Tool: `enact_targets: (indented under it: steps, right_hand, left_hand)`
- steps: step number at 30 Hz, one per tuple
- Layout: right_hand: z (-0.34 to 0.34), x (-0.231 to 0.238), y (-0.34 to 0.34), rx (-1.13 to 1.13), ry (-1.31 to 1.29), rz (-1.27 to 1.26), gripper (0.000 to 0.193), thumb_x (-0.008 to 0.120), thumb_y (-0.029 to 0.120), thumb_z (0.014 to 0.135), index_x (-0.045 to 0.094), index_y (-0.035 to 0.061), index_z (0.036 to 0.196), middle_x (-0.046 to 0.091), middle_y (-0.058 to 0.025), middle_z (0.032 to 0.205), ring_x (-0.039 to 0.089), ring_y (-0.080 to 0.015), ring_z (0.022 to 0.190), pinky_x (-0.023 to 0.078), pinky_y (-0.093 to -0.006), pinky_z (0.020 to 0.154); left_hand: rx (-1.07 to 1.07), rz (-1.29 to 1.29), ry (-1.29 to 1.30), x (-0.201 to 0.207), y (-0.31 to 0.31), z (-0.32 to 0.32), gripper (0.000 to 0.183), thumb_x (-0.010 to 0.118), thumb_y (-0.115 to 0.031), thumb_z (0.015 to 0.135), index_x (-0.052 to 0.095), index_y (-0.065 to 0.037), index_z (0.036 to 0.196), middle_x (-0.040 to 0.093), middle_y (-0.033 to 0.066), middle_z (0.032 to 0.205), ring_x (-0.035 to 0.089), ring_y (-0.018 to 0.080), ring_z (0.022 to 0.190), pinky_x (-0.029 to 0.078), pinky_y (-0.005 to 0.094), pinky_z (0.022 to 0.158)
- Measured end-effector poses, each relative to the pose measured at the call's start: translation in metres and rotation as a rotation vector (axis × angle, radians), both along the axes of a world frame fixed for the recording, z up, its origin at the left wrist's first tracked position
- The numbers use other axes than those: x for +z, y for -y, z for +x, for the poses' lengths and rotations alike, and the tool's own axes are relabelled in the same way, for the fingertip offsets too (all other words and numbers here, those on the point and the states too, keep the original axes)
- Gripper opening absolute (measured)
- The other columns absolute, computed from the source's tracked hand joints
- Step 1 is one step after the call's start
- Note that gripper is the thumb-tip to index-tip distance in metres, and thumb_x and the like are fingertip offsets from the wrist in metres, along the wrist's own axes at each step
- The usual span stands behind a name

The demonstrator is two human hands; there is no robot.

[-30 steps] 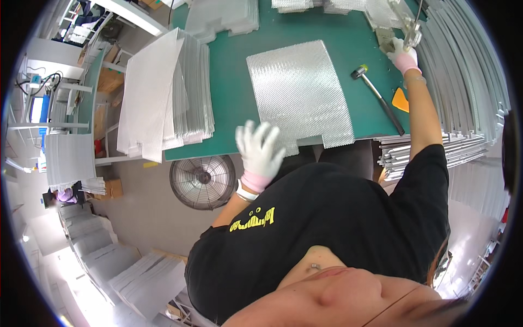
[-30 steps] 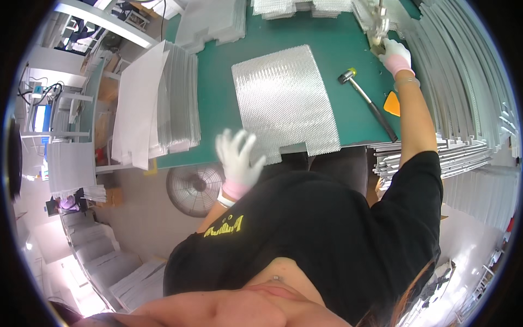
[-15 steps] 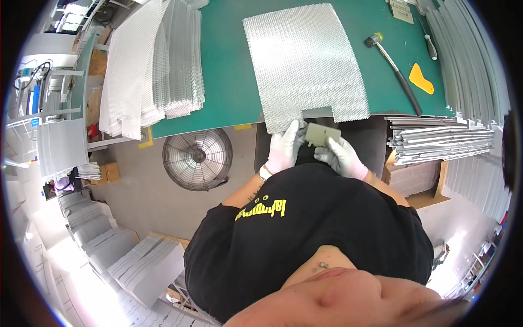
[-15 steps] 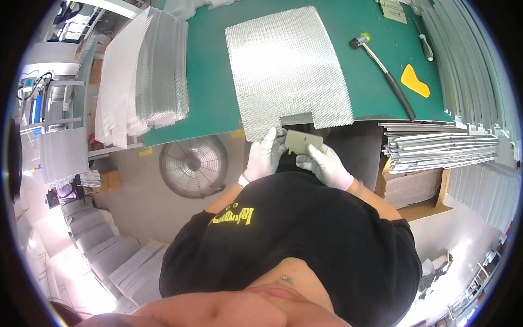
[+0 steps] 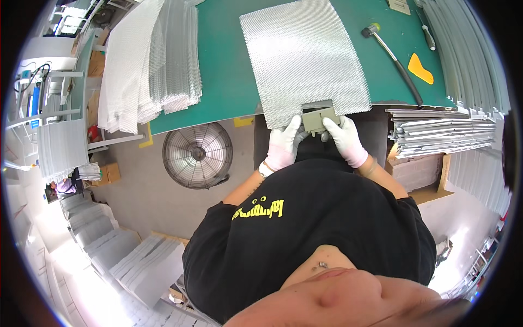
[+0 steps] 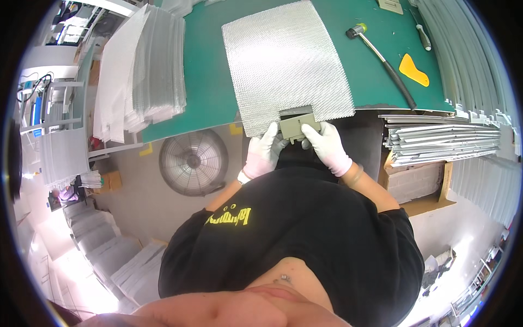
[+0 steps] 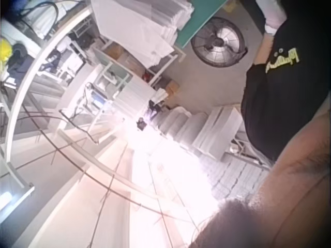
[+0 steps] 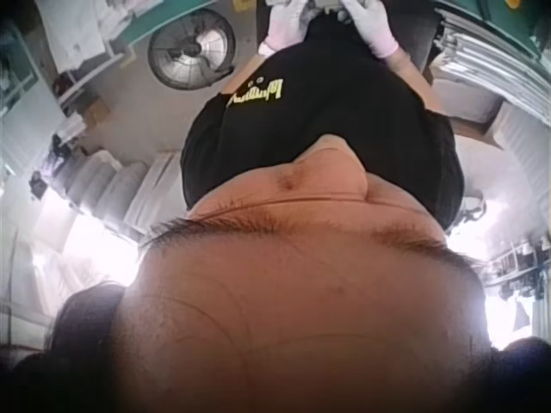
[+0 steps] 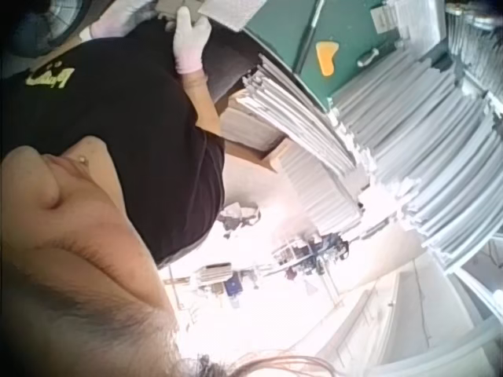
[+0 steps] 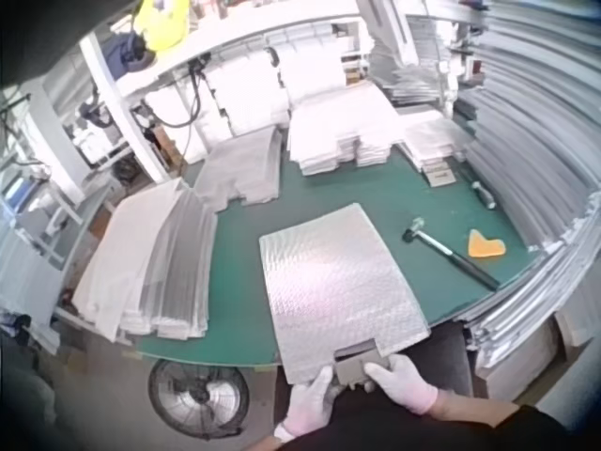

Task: The person assembles a panel by placing a mesh sheet on a workbench, positioning a plastic bracket, and inserting metal rods into the assembly. They then use a power drill to secure the components together. The process is repeated for a second unit.

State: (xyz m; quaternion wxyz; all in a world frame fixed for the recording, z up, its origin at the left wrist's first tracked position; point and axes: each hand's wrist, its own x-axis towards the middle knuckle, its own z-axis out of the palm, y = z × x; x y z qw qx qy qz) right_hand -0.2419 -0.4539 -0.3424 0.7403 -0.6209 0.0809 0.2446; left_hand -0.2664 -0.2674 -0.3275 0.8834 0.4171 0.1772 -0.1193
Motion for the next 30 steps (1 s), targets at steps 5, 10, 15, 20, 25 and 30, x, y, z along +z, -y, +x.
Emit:
enact_targets:
  steps: [5,10,15,20,25,30]
  right_hand:
    - [-0.002,-0.005,-0.006,-0.022,0.091,-0.021,0.027,0.066,0.027,0.097,0.066,-0.0001,0.1,0.067,-0.0032,0.081,0.059,-0.0079,0.067,0.046,-0.0235,0.06]
    - [-0.004,0.011,-0.011,-0.465,-0.02,0.098,0.027,0.066,0.027,0.097,0.063,0.0003,0.099,0.065,-0.004,0.081,0.059,-0.0094,0.067,0.047,-0.0248,0.06]
    - [-0.001,-0.008,-0.001,-0.437,-0.024,-0.007,0.03,0.066,0.028,0.097,0.063,-0.0015,0.091,0.064,-0.0052,0.077,0.058,-0.0099,0.064,0.049,-0.0256,0.058]
    - [0.0,-0.002,-0.004,-0.46,-0.049,0.032,0.031,0.066,0.028,0.097,0.063,-0.0018,0.089,0.065,-0.006,0.076,0.058,-0.0102,0.063,0.049,-0.0253,0.057]
    - [-0.001,0.002,-0.005,-0.441,-0.074,0.012,0.022,0.065,0.024,0.098,0.065,0.0021,0.096,0.066,-0.0021,0.082,0.059,-0.0092,0.072,0.048,-0.025,0.07]
    - [-0.001,0.0,-0.008,-0.477,-0.022,0.01,0.027,0.066,0.026,0.098,0.063,0.0,0.093,0.063,-0.0027,0.075,0.053,-0.0068,0.056,0.044,-0.0237,0.051]
  left_hand:
    - [-0.142,0.06,-0.082,-0.008,0.0,0.003,0.035,0.064,-0.03,0.099,0.061,-0.002,0.122,0.067,0.0048,0.111,0.062,0.0136,0.096,0.05,0.0296,0.08]
    - [-0.258,0.249,-0.107,-0.019,0.001,0.009,0.035,0.068,-0.036,0.096,0.069,-0.001,0.101,0.069,0.0045,0.084,0.06,0.0078,0.07,0.046,0.0224,0.063]
    - [-0.339,0.14,0.017,-0.025,-0.01,0.008,0.03,0.059,-0.028,0.102,0.065,0.001,0.108,0.065,0.0042,0.082,0.056,0.0105,0.07,0.047,0.0267,0.066]
    - [-0.332,0.027,-0.012,-0.024,-0.012,0.009,0.034,0.059,-0.03,0.102,0.064,0.002,0.114,0.067,0.0061,0.089,0.062,0.012,0.074,0.051,0.0281,0.069]
    - [-0.293,-0.035,-0.031,-0.031,-0.007,0.007,0.035,0.057,-0.027,0.103,0.061,0.002,0.122,0.07,0.0095,0.101,0.067,0.0145,0.081,0.056,0.03,0.073]
    - [-0.294,-0.117,-0.056,-0.024,-0.009,0.006,0.031,0.053,-0.024,0.105,0.061,-0.001,0.125,0.071,0.0102,0.108,0.07,0.0175,0.089,0.058,0.0309,0.077]
